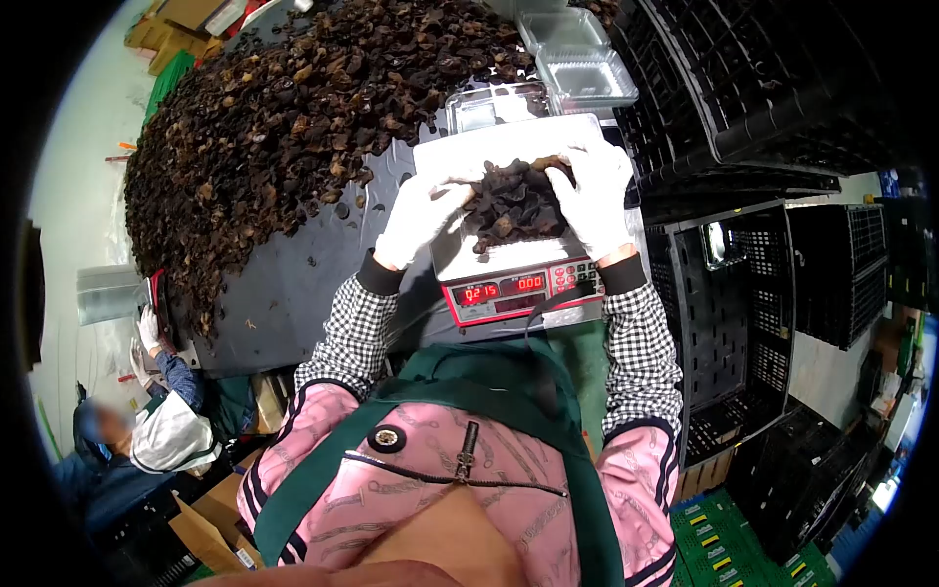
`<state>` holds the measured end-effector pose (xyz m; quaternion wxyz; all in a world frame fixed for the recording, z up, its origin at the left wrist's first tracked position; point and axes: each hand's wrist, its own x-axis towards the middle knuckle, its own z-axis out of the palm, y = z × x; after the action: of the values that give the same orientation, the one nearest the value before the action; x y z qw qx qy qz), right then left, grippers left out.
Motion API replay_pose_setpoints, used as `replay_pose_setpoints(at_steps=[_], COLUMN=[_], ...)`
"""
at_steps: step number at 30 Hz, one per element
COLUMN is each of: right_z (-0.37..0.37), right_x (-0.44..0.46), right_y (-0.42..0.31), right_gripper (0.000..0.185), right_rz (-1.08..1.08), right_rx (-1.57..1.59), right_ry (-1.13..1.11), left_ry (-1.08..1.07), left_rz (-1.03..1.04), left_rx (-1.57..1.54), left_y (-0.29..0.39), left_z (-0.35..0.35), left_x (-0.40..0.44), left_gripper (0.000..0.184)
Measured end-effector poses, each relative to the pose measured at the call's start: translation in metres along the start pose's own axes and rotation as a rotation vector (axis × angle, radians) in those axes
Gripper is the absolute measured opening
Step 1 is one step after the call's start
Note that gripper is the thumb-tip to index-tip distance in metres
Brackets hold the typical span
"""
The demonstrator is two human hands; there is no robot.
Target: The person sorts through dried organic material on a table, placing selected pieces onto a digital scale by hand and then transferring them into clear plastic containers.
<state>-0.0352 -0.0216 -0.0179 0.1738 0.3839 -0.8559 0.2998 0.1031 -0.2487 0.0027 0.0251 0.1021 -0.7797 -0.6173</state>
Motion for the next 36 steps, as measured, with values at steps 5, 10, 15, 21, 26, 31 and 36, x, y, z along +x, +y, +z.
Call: replay_pose_setpoints(at_steps=[5,10,15,21,26,31,36], right_z=[-0.036,-0.061,-0.088,-0.092,-0.04,-0.061,-0.094], right_x=[0.011,-0.007,-0.058,-0.156,-0.316,-0.426,-0.331], right_y=[-0.023,-0.021,-0.047,-0.068,-0.046,0.01,0.001], right_gripper=[0.023,0.027,0.058,0.029,0.025,0.02,0.019], right_rz=[0.252,0.74,0.848,0.75,0.698,0.892,1.453], right_rx=[0.414,1.476,1.74,1.089,0.046,-0.055,0.573], right_ry=[0.144,0.223,0.194,-0.668,-1.17,-1.27,-0.551], left_ry=[0.109,0.182,0.132,0.232,0.331,0.442,0.373], left_rz=[-0.077,-0.008,0.064,-0.111,-0.025,0.107,-0.031], left_rx=[-0.44,-0.868,-1.196,-1.218,-0.721,-0.23,-0.754], left_y=[-0.02,-0.022,-0.017,-0.007,0.0,0.006,0.014], left_z=[-0.006,-0.006,-0.014,-0.024,-0.021,-0.028,-0.044], left_x=[0.01,0.021,0.019,0.016,0.01,-0.001,-0.02], left_gripper=[0.023,0.023,0.029,0.034,0.03,0.03,0.03])
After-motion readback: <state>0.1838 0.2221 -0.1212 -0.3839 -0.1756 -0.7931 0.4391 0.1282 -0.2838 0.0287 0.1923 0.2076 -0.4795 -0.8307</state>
